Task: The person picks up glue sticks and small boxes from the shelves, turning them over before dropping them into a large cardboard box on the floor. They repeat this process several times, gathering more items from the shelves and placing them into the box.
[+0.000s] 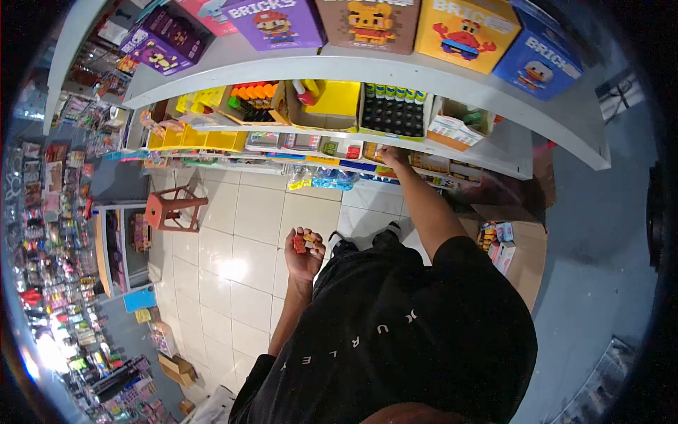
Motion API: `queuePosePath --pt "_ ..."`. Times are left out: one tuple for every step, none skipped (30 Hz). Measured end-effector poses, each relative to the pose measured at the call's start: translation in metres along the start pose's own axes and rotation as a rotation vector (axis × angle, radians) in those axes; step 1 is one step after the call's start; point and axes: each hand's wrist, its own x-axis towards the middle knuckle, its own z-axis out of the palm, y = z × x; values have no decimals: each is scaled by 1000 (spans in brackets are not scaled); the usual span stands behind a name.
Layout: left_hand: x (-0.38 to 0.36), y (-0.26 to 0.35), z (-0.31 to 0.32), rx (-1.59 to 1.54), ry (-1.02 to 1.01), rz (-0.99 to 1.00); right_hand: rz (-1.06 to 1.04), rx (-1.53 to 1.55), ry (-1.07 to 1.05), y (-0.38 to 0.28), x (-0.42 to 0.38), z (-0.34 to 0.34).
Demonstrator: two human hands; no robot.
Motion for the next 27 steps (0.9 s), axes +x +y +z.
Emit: queuePosePath --pt "-2 1 -3 -16 3 6 -52 -89 280 12 12 26" --pt "-3 2 -6 -31 3 10 -52 -109 256 23 21 40" --pt "-3 2 -6 -47 1 12 -52 -129 233 23 24 40" --pt "-3 2 -6 -44 -5 18 -49 -113 225 24 24 42" --pt "-3 3 -7 -41 -10 23 -45 -97 216 25 25 43" --pt "-4 3 -6 -36 -13 27 -41 -80 208 22 22 40" --pt "-3 4 -4 -41 -5 27 -10 4 147 17 16 28" --pt "-2 5 -2 -47 4 26 -76 -24 156 12 9 17" --pt "0 6 0 -54 14 27 -143 -53 165 10 5 10" --pt "3 6 4 -30 -3 26 -155 -26 210 4 -3 2" --pt "8 6 7 -6 -15 35 -176 104 182 -1 -11 -8" --pt "10 8 10 17 -23 53 -201 237 143 -8 -19 -15" --pt "12 9 16 1 -43 47 -251 233 156 -18 -27 -19" --pt "16 9 23 -14 -70 34 -299 227 178 -27 -34 -27" --pt "20 9 29 -16 -62 31 -352 382 181 -53 -63 -48" --pt "24 10 32 -25 -70 29 -393 478 165 -76 -89 -64" --pt "29 11 35 -34 -80 21 -429 573 153 -97 -114 -77" --pt "34 11 38 -40 -90 9 -461 668 143 -115 -137 -89" --pt "36 11 42 -65 -105 -13 -476 691 72 -131 -160 -101" --pt "39 10 46 -53 -109 -12 -488 713 3 -145 -180 -109" --pt "42 9 49 -41 -114 -13 -532 731 -72 -154 -197 -113" --pt "45 8 52 -28 -119 -14 -574 748 -146 -163 -212 -116" --pt "46 6 57 -36 -58 -13 -656 739 -195 -172 -224 -119" --pt "51 5 57 -10 -83 -20 -738 729 -243 -180 -233 -121" --pt "56 3 54 15 -108 -27 -809 632 -231 -185 -238 -122" --pt "60 2 51 40 -131 -34 -825 625 -223 -191 -244 -118" --pt "60 1 51 89 -152 -45 -860 568 -134 -193 -246 -113"
